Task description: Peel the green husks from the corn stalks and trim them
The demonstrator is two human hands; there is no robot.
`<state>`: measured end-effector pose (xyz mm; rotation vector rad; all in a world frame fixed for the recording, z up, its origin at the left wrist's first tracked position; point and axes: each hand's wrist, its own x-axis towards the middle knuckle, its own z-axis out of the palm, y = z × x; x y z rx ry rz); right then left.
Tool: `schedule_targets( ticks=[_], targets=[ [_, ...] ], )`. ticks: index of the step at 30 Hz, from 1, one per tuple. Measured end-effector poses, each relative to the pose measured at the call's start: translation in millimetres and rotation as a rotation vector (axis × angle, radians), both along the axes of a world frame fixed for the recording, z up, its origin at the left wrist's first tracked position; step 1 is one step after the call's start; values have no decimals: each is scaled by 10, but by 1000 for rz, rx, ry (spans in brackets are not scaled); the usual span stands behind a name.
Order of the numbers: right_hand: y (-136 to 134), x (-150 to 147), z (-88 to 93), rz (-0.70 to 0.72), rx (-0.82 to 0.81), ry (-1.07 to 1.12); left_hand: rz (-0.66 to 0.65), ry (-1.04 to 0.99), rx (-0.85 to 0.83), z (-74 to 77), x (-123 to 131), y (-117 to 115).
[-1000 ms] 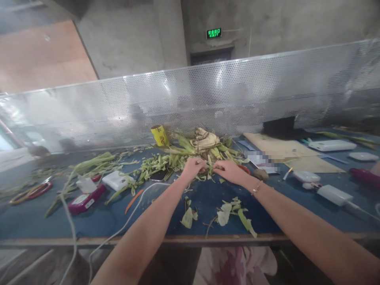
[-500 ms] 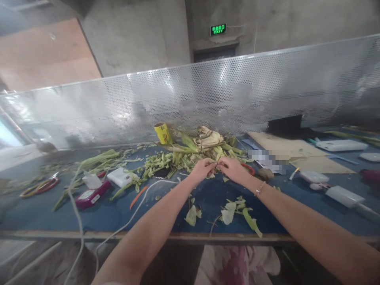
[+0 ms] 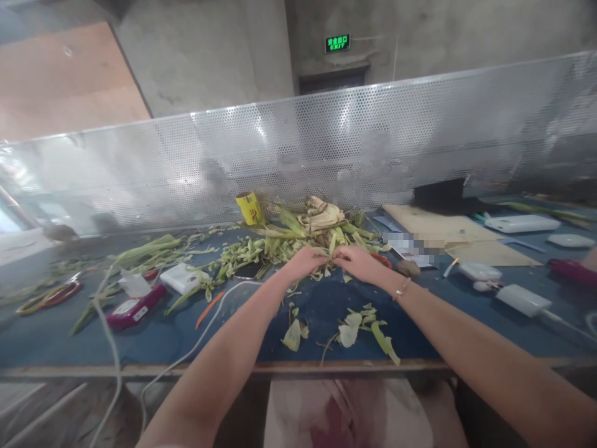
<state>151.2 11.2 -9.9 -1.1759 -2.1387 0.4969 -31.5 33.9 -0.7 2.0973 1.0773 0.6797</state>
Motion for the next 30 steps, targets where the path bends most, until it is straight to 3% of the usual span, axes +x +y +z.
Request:
schedule_targets(
  ticks=[4, 10, 14, 19, 30],
  targets=[
    [-16, -25, -21, 19, -37, 64, 41, 48, 34, -20, 16, -27],
    [49, -113, -86, -147, -93, 207, 51, 0, 68, -67, 163, -117],
    [88, -125, -121, -246, 24, 187, 59, -6, 47, -43, 229, -203],
    [114, -96, -133, -235, 278, 197, 53, -68, -61, -39, 252, -233],
    [57, -103, -123, -238, 335, 86, -76, -121, -137, -81, 267, -268]
  ],
)
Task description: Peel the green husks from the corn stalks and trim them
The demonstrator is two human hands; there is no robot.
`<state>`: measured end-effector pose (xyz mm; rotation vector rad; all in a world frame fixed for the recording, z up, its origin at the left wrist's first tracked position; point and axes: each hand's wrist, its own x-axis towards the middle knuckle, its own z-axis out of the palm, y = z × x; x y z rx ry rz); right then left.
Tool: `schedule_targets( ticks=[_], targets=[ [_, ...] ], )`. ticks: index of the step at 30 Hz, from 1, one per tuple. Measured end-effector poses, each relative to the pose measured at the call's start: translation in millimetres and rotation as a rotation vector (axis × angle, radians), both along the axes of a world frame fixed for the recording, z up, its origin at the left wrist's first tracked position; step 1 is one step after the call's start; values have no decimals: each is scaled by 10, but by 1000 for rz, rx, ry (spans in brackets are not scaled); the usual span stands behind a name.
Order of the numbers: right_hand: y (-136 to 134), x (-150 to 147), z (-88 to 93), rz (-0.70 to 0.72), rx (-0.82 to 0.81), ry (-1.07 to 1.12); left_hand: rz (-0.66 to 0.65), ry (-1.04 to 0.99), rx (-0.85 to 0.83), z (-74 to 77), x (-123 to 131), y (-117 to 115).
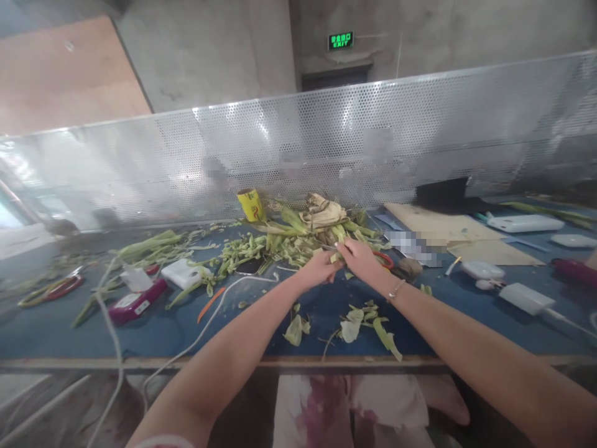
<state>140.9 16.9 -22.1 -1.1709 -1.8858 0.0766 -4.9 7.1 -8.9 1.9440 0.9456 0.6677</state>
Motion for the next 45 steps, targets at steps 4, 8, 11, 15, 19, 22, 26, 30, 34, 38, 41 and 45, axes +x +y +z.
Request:
schedule_targets(
  ticks=[4, 8, 11, 15, 19, 22, 26, 30, 34, 38, 41, 45],
  targets=[
    [-31, 25, 32, -22, 2, -29, 11, -84, -34, -17, 1, 13],
    [-28, 31, 37, -12, 0, 6, 24, -117, -45, -26, 9, 35],
    [-3, 28, 30, -2, -19, 85, 63, -148, -100, -13, 44, 31],
    [19, 21, 34, -3, -52, 195, 104, -193, -135, 1, 92, 6],
    [16, 5, 38, 7, -76, 272, 46, -240, -175, -17, 98, 0],
    [22, -2, 35, 4, -90, 325, 26, -257, -192, -39, 89, 14],
    [46, -3, 32, -8, -117, 357, 2, -256, -217, -36, 87, 15],
    [53, 3, 45, -42, -152, 375, 9, -235, -216, -2, 86, -17],
    [50, 29, 55, -25, -130, 351, 57, -174, -128, 14, 70, -25],
    [38, 23, 34, -18, -86, 335, 160, -158, -20, -4, 77, 11],
    [-11, -44, 14, -11, -25, 289, 298, -172, 101, -38, 119, 40],
    [-113, -150, 11, 10, 33, 232, 456, -247, 108, -85, 200, 32]
  ],
)
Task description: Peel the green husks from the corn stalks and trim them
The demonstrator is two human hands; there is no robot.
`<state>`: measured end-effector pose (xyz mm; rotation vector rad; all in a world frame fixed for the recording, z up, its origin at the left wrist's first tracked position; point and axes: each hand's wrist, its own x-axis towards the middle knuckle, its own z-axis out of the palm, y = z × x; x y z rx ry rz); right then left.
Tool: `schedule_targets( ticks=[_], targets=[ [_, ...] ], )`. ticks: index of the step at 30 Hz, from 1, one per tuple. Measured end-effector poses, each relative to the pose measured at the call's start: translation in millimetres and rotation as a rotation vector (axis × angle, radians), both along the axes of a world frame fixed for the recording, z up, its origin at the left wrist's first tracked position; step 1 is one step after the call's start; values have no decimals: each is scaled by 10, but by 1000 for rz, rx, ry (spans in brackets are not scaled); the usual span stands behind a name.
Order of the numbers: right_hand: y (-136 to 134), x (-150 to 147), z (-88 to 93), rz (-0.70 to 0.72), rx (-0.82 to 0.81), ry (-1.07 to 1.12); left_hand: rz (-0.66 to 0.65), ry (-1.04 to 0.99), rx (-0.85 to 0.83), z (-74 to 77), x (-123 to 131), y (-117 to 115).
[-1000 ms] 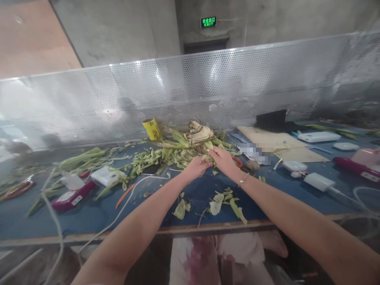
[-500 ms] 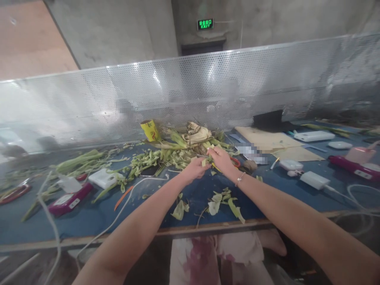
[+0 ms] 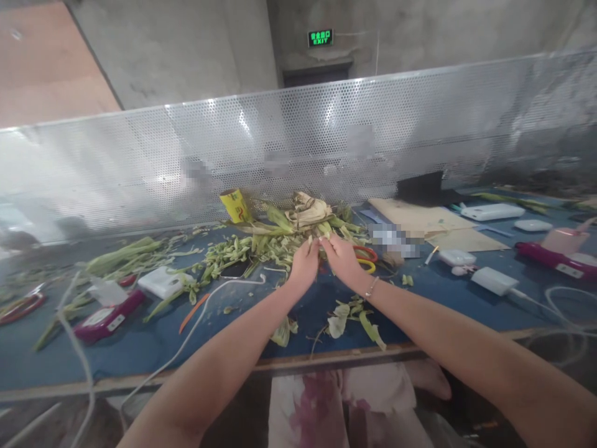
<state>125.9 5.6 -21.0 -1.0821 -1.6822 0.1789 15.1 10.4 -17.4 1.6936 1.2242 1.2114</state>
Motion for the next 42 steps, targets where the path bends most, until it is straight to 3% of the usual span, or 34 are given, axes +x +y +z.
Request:
schedule_targets(
  ticks=[2, 8, 16, 23, 36, 42],
  targets=[
    [-37, -25, 6, 4, 4, -23, 36, -26, 21, -5, 30, -24],
    [-42, -24, 18, 12, 19, -2, 149, 106, 321, 58, 35, -83],
    [-4, 1, 67, 93, 42, 140, 202, 162, 406, 134, 30, -146],
    [-12, 11, 103, 113, 52, 205, 228, 50, 424, 122, 51, -102],
    [-36, -2, 128, 100, 11, 282, 227, 81, 469, 101, 52, -106],
    [-3, 2, 87, 117, -57, 340, 166, 173, 524, 53, 24, -106]
  ],
)
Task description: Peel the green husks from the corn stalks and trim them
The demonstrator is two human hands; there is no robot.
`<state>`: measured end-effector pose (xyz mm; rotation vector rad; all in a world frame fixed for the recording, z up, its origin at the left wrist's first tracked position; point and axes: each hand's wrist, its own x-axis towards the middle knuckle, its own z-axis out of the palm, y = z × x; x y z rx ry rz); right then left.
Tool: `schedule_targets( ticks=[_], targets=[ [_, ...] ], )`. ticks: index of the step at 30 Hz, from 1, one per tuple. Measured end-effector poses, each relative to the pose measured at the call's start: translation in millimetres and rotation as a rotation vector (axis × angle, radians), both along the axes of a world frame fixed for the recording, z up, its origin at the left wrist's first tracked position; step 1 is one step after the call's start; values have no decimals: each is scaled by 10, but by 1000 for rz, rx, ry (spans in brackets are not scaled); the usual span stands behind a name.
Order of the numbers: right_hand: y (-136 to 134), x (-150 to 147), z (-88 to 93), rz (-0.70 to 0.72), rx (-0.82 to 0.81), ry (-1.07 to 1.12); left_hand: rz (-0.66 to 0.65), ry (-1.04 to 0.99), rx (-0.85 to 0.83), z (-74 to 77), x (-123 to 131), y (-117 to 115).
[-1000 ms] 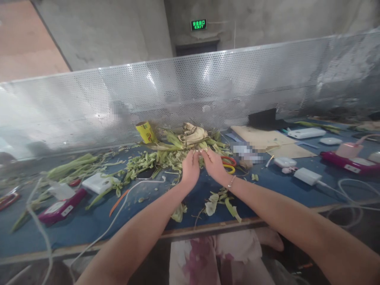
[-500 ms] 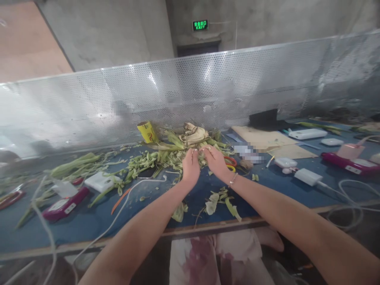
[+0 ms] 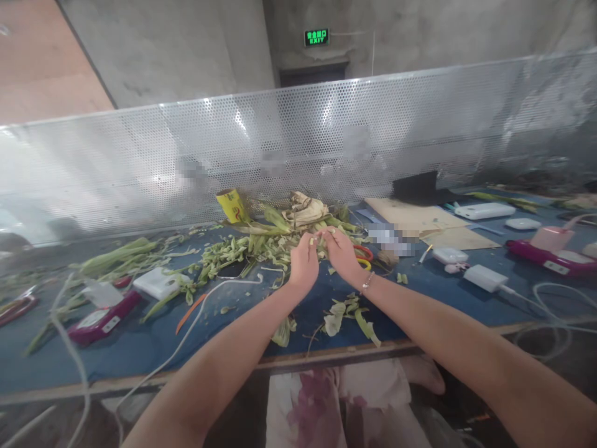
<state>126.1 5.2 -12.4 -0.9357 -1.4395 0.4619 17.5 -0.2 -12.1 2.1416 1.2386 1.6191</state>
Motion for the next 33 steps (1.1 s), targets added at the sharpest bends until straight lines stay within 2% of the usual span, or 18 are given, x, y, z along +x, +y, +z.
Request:
schedule_targets(
  ticks=[6, 11, 14, 19, 22, 27, 33],
  targets=[
    [35, 5, -26, 50, -5, 54, -44, 32, 14, -15, -23, -7],
    [43, -26, -23, 93, -88, 164, -34, -24, -18, 9, -15, 9],
    [13, -41, 16, 70, -98, 174, -9, -99, -47, 37, 15, 3],
    [-54, -48, 73, 20, -53, 88, 51, -251, -128, 50, 47, 12],
    [-59, -40, 58, 17, -13, 40, 48, -239, -112, 35, 19, 36],
    [-19, 6, -6, 73, -48, -16, -23, -99, -95, -8, -60, 69],
    [5, 26, -54, 81, -41, -126, -126, -227, -309, -29, -76, 90]
  ],
)
